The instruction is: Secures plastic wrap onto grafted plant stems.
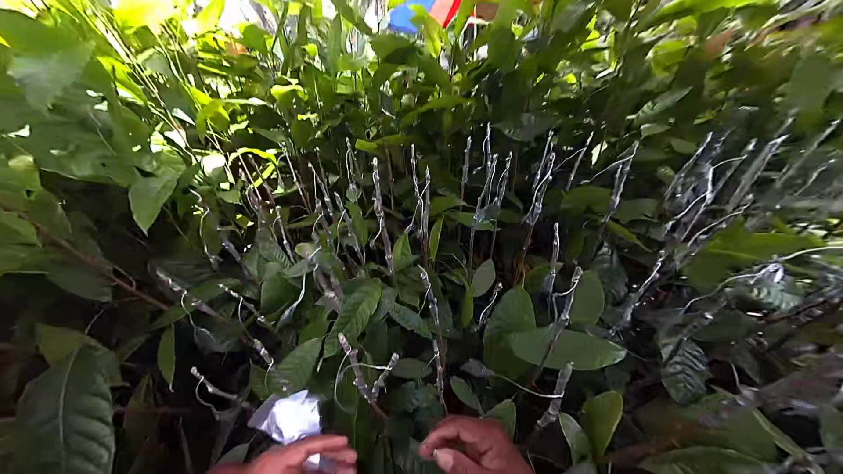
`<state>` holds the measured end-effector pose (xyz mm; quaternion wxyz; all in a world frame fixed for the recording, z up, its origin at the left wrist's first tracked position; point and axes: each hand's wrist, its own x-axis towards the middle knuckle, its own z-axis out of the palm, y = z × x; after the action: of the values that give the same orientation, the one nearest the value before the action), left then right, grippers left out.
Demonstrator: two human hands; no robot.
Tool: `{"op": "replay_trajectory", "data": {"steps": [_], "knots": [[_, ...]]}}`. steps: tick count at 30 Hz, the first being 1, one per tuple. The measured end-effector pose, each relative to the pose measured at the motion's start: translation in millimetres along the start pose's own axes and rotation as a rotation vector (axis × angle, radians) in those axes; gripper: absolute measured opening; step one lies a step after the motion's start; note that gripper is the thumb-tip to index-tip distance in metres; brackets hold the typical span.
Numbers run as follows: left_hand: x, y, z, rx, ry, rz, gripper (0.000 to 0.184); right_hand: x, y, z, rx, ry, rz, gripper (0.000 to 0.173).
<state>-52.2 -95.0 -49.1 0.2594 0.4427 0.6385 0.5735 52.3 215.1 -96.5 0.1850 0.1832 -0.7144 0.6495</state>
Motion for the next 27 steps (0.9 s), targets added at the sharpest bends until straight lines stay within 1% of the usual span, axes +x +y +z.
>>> {"op": "replay_trajectory", "data": {"steps": [2, 4, 6, 9, 12, 14, 17, 18, 21, 22, 24, 25, 27], "knots": [[11, -18, 4, 0.115, -0.053, -0.008, 0.054, -3, 12, -2, 0.097, -0.092, 0.063, 0.025], [22, -29, 8, 0.257, -0.081, 0.012, 0.048, -4, 15, 2, 0.149, -0.133, 0.087, 0.026], [28, -30, 12, 0.36, -0.099, 0.046, 0.044, -5, 14, 7, 0.181, -0.164, 0.09, 0.026], [31, -27, 17, 0.389, -0.14, 0.132, 0.04, -7, 14, 16, 0.185, -0.185, 0.111, 0.026], [31, -26, 25, 0.369, -0.197, 0.2, 0.037, -9, 18, 33, 0.245, -0.107, 0.19, 0.022], [31, -26, 33, 0.401, -0.216, 0.196, 0.037, -10, 19, 43, 0.302, -0.041, 0.232, 0.021], [32, -28, 43, 0.44, -0.245, 0.155, 0.038, -11, 24, 55, 0.414, 0.003, 0.234, 0.026], [33, -28, 45, 0.448, -0.256, 0.144, 0.038, -11, 25, 59, 0.471, 0.025, 0.24, 0.025], [35, -31, 48, 0.459, -0.261, 0.145, 0.035, -10, 26, 68, 0.63, 0.109, 0.272, 0.011], [35, -32, 49, 0.454, -0.246, 0.155, 0.034, -9, 26, 70, 0.666, 0.122, 0.267, 0.008], [35, -37, 52, 0.382, -0.136, 0.199, 0.035, -7, 28, 71, 0.738, 0.121, 0.207, 0.006], [35, -39, 53, 0.291, -0.048, 0.23, 0.037, -6, 28, 70, 0.776, 0.107, 0.156, 0.006], [37, -35, 51, -0.004, 0.105, 0.277, 0.047, -2, 23, 64, 0.857, 0.085, 0.064, 0.012]]}}
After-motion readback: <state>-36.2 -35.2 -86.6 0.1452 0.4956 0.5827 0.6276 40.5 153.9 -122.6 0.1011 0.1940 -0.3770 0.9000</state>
